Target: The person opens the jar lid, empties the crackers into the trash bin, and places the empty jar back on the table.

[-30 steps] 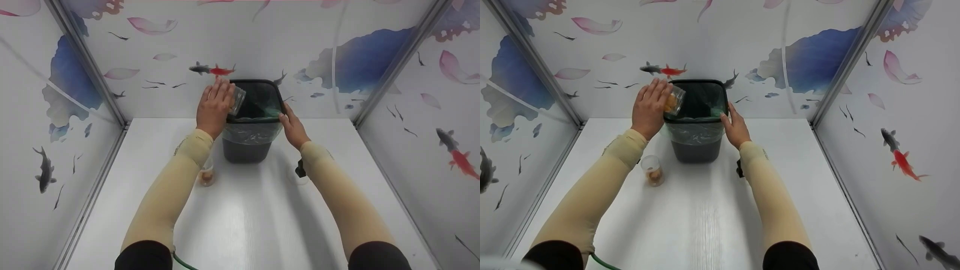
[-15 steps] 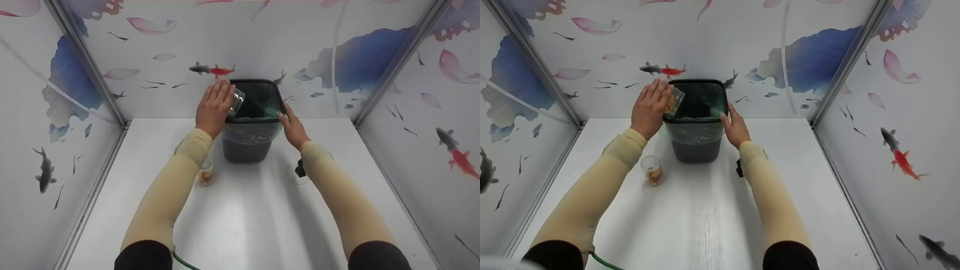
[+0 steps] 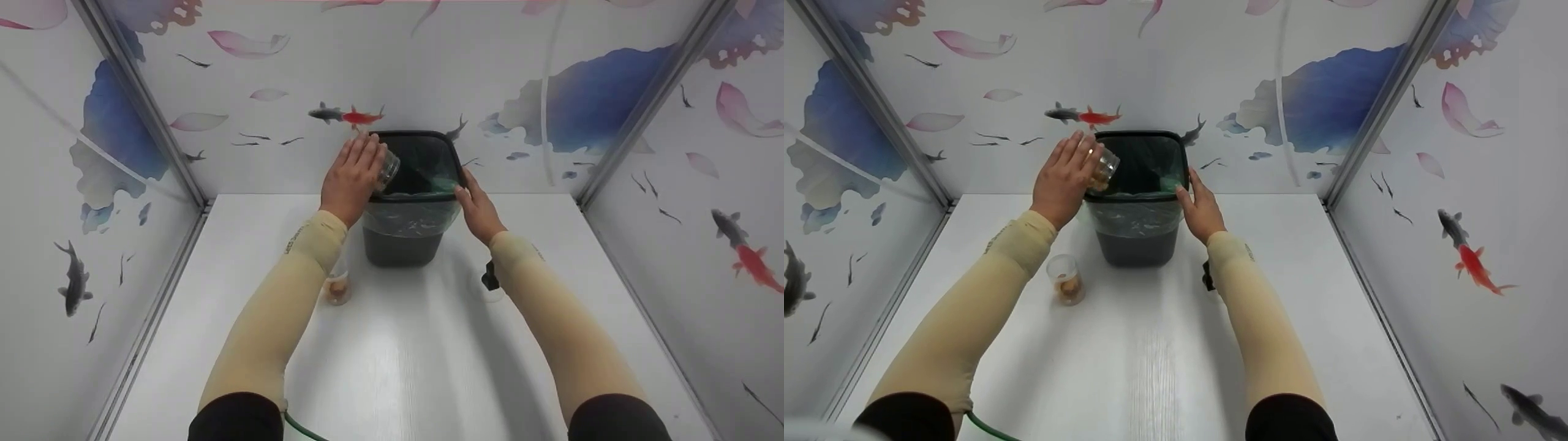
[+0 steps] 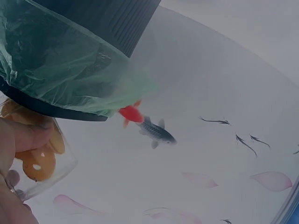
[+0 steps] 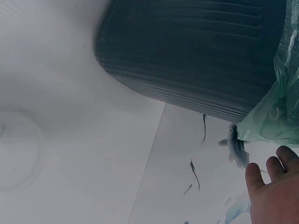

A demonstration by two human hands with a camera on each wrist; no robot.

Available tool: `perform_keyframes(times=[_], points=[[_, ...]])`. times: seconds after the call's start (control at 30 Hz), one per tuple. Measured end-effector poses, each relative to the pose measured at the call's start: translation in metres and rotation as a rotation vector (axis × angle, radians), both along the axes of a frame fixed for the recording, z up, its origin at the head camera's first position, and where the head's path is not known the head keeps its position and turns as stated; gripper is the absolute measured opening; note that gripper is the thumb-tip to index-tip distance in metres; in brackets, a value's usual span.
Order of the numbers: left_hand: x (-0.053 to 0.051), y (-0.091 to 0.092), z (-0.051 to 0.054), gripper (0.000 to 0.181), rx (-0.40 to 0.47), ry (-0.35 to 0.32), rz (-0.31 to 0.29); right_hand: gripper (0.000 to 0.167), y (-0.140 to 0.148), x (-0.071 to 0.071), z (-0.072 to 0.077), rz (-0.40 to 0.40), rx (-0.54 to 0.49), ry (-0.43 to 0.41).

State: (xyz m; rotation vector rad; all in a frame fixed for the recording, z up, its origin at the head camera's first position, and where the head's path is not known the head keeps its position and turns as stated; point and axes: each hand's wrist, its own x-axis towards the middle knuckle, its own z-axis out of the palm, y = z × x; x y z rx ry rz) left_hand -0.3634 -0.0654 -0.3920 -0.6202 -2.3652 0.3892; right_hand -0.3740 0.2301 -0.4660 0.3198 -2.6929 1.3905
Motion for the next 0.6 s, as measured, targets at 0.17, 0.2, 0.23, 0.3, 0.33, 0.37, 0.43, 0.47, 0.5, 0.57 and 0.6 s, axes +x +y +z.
perform_keyframes(times=[0.17,0.2,0.23,0.3,0.33,0.37,0.43,0.47,0.5,0.57,0.6], points=[[-0.0004,0.0003,-0.0007,0.066,-0.014,0.005,0.015,0.065,-0.0006,0.0,-0.0003,-0.009,-0.004,-0.002],[-0.0005,0.0004,-0.0005,0.066,-0.009,0.011,0.015,0.064,-0.0005,-0.0002,-0.0005,-0.012,-0.004,-0.002],[-0.0006,0.0004,0.0001,0.067,-0.007,0.015,0.015,0.064,-0.0005,-0.0006,-0.0005,-0.014,-0.002,-0.004],[-0.001,0.0005,0.0012,0.068,0.002,0.02,0.01,0.063,-0.0003,-0.0011,-0.0003,-0.014,0.006,-0.004],[-0.0012,0.0006,0.0017,0.069,0.004,0.023,0.006,0.063,-0.0002,-0.0013,-0.0004,-0.013,0.007,-0.004],[-0.0012,0.0007,0.0021,0.07,0.003,0.026,0.005,0.062,0.0,-0.0014,-0.0004,-0.011,0.007,-0.004],[-0.0014,0.0008,0.0026,0.07,0.005,0.028,0.003,0.062,-0.0002,-0.0013,0.0,-0.007,0.005,-0.004],[-0.0012,0.0009,0.0029,0.07,0.006,0.03,0.001,0.062,-0.0004,-0.001,0.0004,-0.004,0.004,-0.005],[-0.0009,0.0009,0.0031,0.069,0.007,0.031,0.001,0.063,-0.0004,-0.001,0.0006,-0.001,0.003,-0.005],[-0.0004,0.001,0.0033,0.068,0.011,0.033,-0.004,0.065,-0.0004,-0.0005,0.0014,-0.001,0.004,-0.01],[-0.0005,0.001,0.0033,0.067,0.011,0.038,-0.006,0.066,-0.0004,-0.0003,0.0018,-0.001,0.006,-0.01]])
